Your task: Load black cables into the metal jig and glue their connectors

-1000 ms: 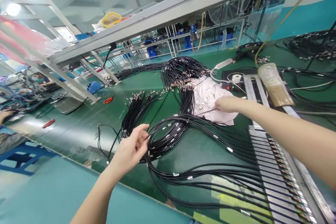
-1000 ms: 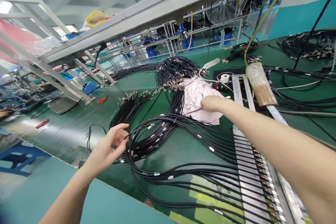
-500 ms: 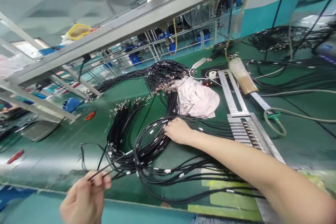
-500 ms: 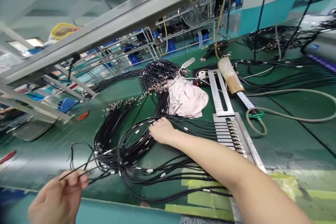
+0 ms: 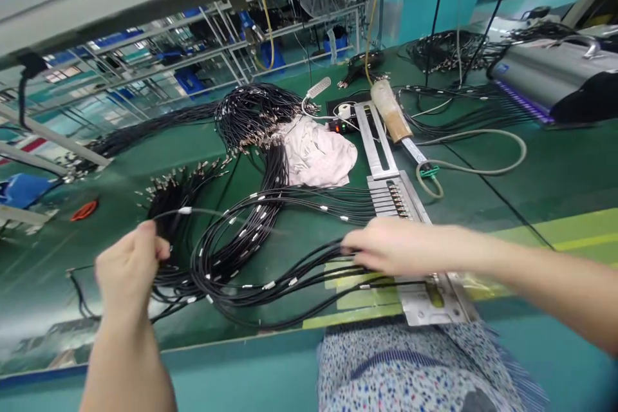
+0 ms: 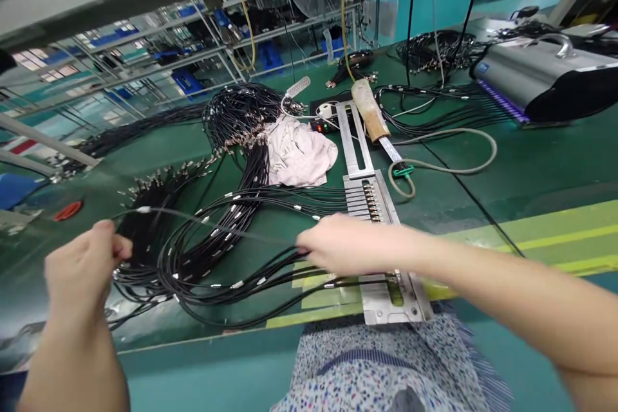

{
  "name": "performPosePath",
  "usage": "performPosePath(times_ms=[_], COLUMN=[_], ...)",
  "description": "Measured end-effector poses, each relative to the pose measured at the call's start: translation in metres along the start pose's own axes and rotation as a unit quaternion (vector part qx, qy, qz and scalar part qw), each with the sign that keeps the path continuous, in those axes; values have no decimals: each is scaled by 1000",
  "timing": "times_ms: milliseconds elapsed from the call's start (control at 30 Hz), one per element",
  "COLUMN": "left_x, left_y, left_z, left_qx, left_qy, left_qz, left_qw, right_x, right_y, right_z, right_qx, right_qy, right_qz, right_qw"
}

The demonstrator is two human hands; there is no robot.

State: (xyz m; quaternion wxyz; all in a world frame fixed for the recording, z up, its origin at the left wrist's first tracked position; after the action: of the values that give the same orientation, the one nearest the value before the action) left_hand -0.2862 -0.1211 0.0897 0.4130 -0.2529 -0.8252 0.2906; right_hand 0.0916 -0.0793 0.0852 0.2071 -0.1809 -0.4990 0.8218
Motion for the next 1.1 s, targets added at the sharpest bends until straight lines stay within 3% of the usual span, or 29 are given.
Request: performPosePath(times_ms=[67, 100, 133, 200, 267, 333, 367, 433, 467, 567, 700, 833, 967, 1100], left_x=[2, 2, -1, -13, -44, -93, -119, -160, -172, -185, -184, -177, -178, -194], left_y=[16, 23, 29, 41, 56, 77, 87, 101, 107, 127, 147, 167, 170, 149], left_z=[-22, -36, -55, -104, -161, -217, -240, -274, -286, -299, -290, -273, -268, -271], left_qx=[161, 227, 272, 300, 214, 51, -13, -88, -112, -163, -239, -246, -211, -181], left_qy=[-2, 11, 42, 144, 294, 457, 517, 567, 560, 499, 449, 367, 348, 403], left_qz=[96, 116, 118, 58, 37, 149, 230, 334, 366, 407, 411, 377, 383, 428], left_qw=[982, 967, 954, 941, 931, 875, 825, 748, 735, 748, 757, 814, 829, 788], right_x=[-29, -43, -56, -75, -82, -80, -77, -73, -74, -83, -97, -101, -110, -124], right_y=[-10, -12, -11, -4, 6, 16, 19, 21, 20, 21, 36, 48, 54, 60], right_z=[-45, -61, -73, -83, -82, -78, -77, -79, -83, -102, -119, -135, -147, -135], right_qx=[66, 80, 91, 109, 129, 153, 169, 212, 236, 304, 390, 420, 379, 291], right_qy=[68, 103, 132, 166, 170, 156, 149, 141, 146, 201, 248, 262, 291, 274], right_qz=[7, 9, 0, -22, -40, -58, -71, -109, -133, -206, -228, -268, -333, -370], right_qw=[995, 991, 987, 980, 976, 974, 972, 961, 951, 908, 857, 826, 812, 839])
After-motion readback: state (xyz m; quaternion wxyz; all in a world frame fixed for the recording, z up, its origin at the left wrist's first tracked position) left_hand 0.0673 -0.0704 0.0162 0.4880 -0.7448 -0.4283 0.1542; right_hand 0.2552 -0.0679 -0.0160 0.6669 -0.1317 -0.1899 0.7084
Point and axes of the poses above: each hand's wrist, its own x-axis towards the middle knuckle, its own y-axis out of the palm, z = x × y, the point moved 5 cm from there along x, towards the middle knuckle, and after that the axes turned 7 degrees about -z, right-handed, at the moved point
